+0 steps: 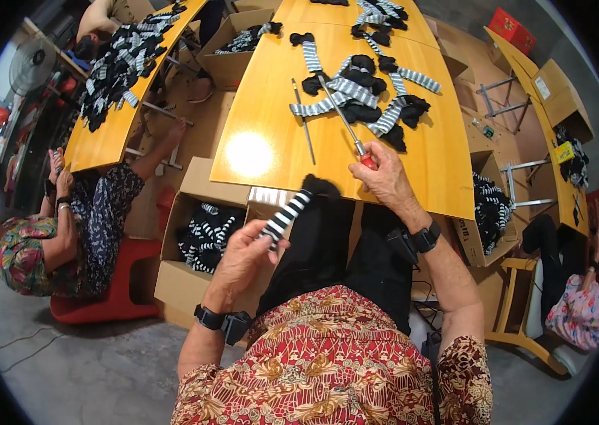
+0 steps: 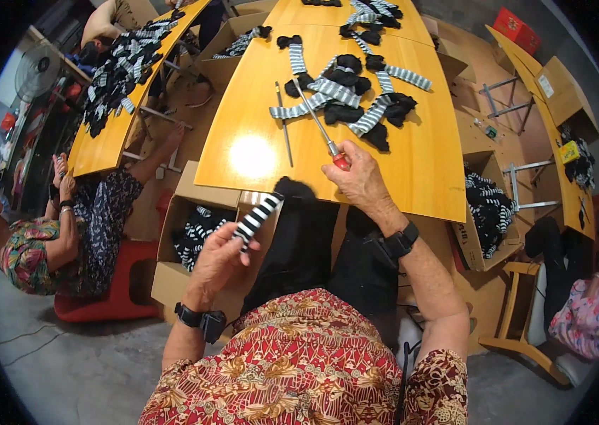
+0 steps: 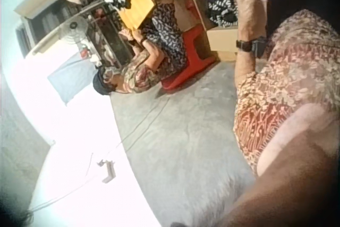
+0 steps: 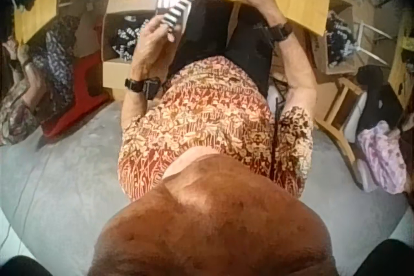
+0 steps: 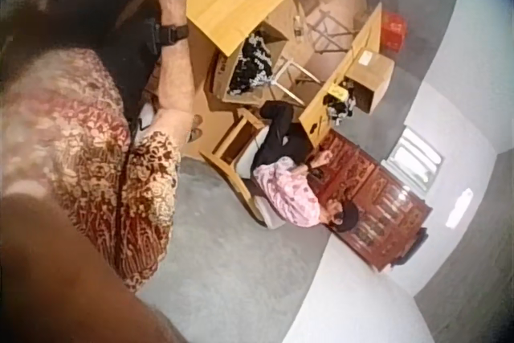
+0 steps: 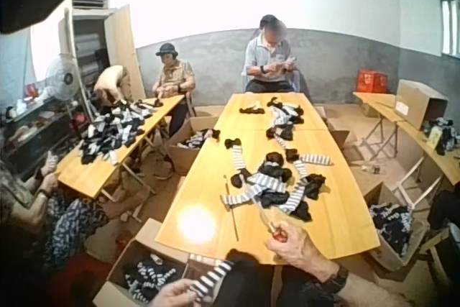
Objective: The person sits at a table and repairs black and white striped socks. They use a red-handled metal tool to push the sock fabric back into shape and smooth out the seams. The person handles the socks one at a time, manipulating the fabric with their hands and the tool.
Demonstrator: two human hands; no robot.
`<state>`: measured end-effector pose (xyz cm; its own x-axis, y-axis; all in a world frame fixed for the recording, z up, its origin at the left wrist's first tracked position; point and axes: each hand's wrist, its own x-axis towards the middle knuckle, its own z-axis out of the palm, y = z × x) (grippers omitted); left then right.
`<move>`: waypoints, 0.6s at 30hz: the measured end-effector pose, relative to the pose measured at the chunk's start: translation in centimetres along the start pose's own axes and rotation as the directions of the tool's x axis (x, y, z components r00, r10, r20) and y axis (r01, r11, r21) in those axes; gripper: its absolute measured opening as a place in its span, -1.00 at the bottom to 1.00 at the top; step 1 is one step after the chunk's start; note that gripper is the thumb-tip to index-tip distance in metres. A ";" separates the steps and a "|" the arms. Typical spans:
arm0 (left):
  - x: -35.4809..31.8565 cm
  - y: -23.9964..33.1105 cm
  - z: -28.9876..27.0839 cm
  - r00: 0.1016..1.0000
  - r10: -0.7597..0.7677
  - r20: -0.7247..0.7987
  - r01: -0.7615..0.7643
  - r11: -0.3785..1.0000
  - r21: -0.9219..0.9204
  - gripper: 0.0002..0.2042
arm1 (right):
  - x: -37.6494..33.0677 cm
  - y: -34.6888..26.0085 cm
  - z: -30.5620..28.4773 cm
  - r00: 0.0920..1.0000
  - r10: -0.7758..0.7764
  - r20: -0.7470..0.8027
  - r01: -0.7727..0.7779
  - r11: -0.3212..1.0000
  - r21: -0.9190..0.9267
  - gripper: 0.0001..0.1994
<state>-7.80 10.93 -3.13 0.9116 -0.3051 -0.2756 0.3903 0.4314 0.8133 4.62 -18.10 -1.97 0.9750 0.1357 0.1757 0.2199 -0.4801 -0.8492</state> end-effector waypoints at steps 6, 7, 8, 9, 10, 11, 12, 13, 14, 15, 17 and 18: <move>-1.3 -0.6 -7.7 0.887 0.308 -0.344 -0.386 0.904 -0.183 -0.80 | -3.1 -1.2 -3.1 0.987 0.143 0.068 -0.151 0.980 0.127 -0.78; -1.4 -1.3 -9.6 0.847 0.309 -0.434 -0.425 0.882 -0.203 -0.80 | -3.8 -1.2 -3.6 0.988 0.145 0.048 -0.150 0.983 0.109 -0.77; -1.5 -2.2 -11.5 0.811 0.313 -0.495 -0.465 0.857 -0.220 -0.80 | -4.5 -1.5 -4.2 0.984 0.174 0.032 -0.175 0.984 0.038 -0.80; -1.6 -3.2 -13.3 0.791 0.301 -0.532 -0.477 0.849 -0.229 -0.79 | -5.1 -1.0 -4.4 0.994 0.105 -0.005 -0.105 0.994 -0.040 -0.80; -1.9 -4.1 -15.2 0.794 0.290 -0.535 -0.470 0.851 -0.235 -0.80 | -5.6 -0.2 -4.5 0.999 0.027 -0.039 -0.032 0.992 -0.120 -0.81; -2.1 -5.2 -16.9 0.796 0.282 -0.535 -0.466 0.849 -0.247 -0.81 | -5.8 0.4 -4.6 0.996 -0.058 -0.065 0.043 0.977 -0.207 -0.82; -2.2 -6.3 -18.3 0.776 0.248 -0.580 -0.473 0.838 -0.274 -0.82 | -5.8 0.6 -4.6 0.993 -0.105 -0.047 0.088 0.955 -0.282 -0.81; -2.4 -7.2 -19.5 0.750 0.222 -0.623 -0.485 0.825 -0.291 -0.83 | -5.5 1.0 -4.4 0.987 -0.158 -0.028 0.138 0.928 -0.347 -0.81; -2.1 -7.9 -20.7 0.724 0.195 -0.661 -0.501 0.808 -0.310 -0.85 | -4.9 1.3 -4.2 0.977 -0.211 -0.005 0.190 0.891 -0.413 -0.81; -2.0 -8.8 -22.2 0.714 0.154 -0.683 -0.470 0.828 -0.305 -0.86 | -4.3 1.9 -3.8 0.980 -0.195 -0.041 0.161 0.894 -0.418 -0.81; -2.0 -10.0 -24.5 0.680 0.086 -0.728 -0.410 0.868 -0.280 -0.89 | -2.7 2.9 -2.4 0.979 -0.167 -0.116 0.106 0.905 -0.412 -0.79; -1.8 -10.6 -24.8 0.628 0.012 -0.778 -0.389 0.871 -0.300 -0.90 | -1.8 2.8 -1.8 0.980 -0.153 -0.130 0.087 0.906 -0.414 -0.79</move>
<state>-10.41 27.95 -23.93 0.6780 0.4742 -0.5616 0.0243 0.7492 0.6620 3.56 -21.27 -3.78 0.9255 0.0941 0.3669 0.2967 -0.7822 -0.5478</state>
